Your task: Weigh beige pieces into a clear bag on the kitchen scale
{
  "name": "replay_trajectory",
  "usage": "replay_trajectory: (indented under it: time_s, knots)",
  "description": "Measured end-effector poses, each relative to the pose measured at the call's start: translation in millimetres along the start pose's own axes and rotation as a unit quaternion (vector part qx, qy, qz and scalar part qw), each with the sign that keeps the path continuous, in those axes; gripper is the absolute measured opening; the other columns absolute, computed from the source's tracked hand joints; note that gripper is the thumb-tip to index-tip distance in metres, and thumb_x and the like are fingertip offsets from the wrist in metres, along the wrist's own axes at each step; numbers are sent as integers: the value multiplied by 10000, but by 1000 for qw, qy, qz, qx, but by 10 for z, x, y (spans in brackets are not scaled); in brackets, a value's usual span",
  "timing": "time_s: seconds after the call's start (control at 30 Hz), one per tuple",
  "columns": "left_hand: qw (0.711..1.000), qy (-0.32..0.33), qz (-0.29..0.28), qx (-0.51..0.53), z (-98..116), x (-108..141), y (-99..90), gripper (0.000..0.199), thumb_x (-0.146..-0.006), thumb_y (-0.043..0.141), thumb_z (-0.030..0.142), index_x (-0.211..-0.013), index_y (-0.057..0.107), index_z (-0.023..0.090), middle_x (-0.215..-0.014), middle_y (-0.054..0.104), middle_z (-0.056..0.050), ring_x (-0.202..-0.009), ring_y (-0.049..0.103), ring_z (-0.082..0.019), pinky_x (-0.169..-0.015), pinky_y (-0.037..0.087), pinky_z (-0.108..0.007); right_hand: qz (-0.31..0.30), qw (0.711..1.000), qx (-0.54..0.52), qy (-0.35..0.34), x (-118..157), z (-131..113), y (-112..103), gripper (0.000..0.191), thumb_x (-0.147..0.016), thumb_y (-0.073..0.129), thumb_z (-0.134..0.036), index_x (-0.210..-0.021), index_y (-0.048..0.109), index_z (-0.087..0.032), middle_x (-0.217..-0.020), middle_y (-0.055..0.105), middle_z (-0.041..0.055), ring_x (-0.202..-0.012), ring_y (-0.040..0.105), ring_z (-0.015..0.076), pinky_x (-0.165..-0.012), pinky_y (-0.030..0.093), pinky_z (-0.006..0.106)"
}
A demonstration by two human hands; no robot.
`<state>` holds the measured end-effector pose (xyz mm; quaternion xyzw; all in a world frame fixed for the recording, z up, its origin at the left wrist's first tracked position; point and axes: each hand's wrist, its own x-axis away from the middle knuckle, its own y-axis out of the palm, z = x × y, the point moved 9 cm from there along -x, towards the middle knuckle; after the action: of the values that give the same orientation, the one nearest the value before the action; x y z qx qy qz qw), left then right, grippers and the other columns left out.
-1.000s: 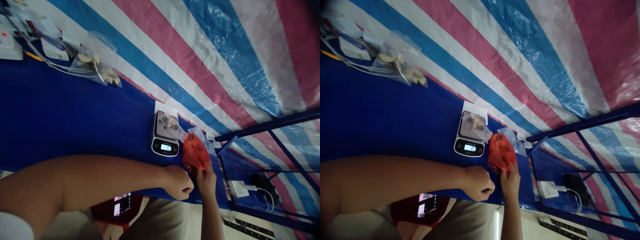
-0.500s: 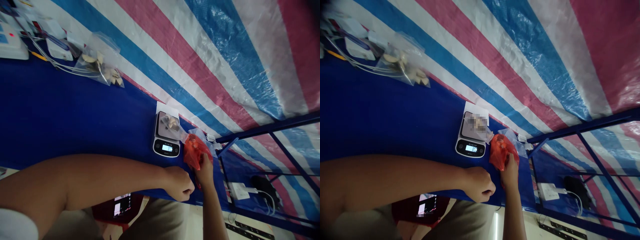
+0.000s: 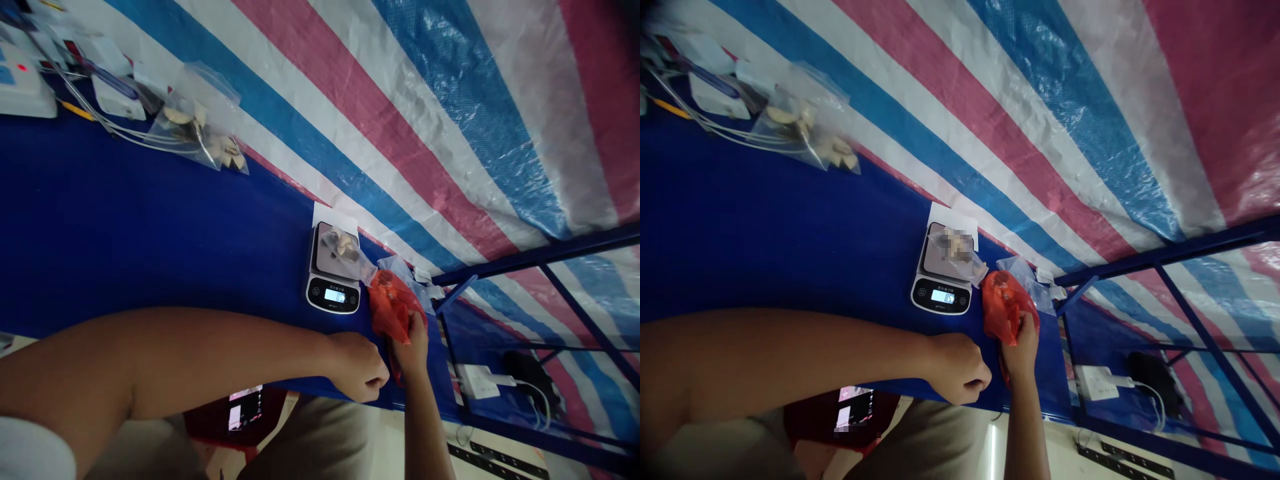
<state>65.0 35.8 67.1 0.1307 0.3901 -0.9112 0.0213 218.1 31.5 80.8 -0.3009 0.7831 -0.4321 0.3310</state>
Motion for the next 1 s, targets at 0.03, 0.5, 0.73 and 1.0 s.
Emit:
replay_trajectory:
  time_s: [0.03, 0.5, 0.73, 1.0]
  knots:
    - [1000, -2, -2, 0, -1, 2, -1, 140, -793, 549, 251, -773, 687, 234, -748, 727, -1, -622, 598, -175, -531, 348, -304, 10, 1000, -10, 17, 8, 42, -9, 296, -733, 664, -451, -879, 575, -209, -803, 669, 46, -704, 586, 219, -620, 394, 304]
    - [1000, 11, -13, 6, 9, -4, 9, 108, -779, 528, 244, -742, 627, 222, -768, 719, -2, -641, 575, -170, -568, 369, -307, 69, 913, -334, 223, 149, 402, 48, 469, -759, 738, -582, -730, 421, -237, -552, 420, -103, -478, 380, 94, -466, 347, 221]
    - [1000, 1, -23, 2, 3, 3, 11, 119, -786, 529, 264, -746, 635, 228, -765, 714, 4, -625, 556, -164, -541, 338, -307, 14, 878, -402, 259, 204, 418, 139, 498, -583, 886, -434, -745, 463, -227, -530, 507, -107, -435, 436, 73, -430, 370, 186]
    - [1000, -9, -15, -10, 9, 8, -10, 140, -794, 544, 264, -762, 676, 232, -731, 709, -10, -586, 552, -169, -510, 316, -305, -33, 901, -371, 224, 195, 394, 115, 560, -546, 882, -402, -1009, 637, -202, -798, 684, -29, -597, 593, 127, -541, 487, 242]
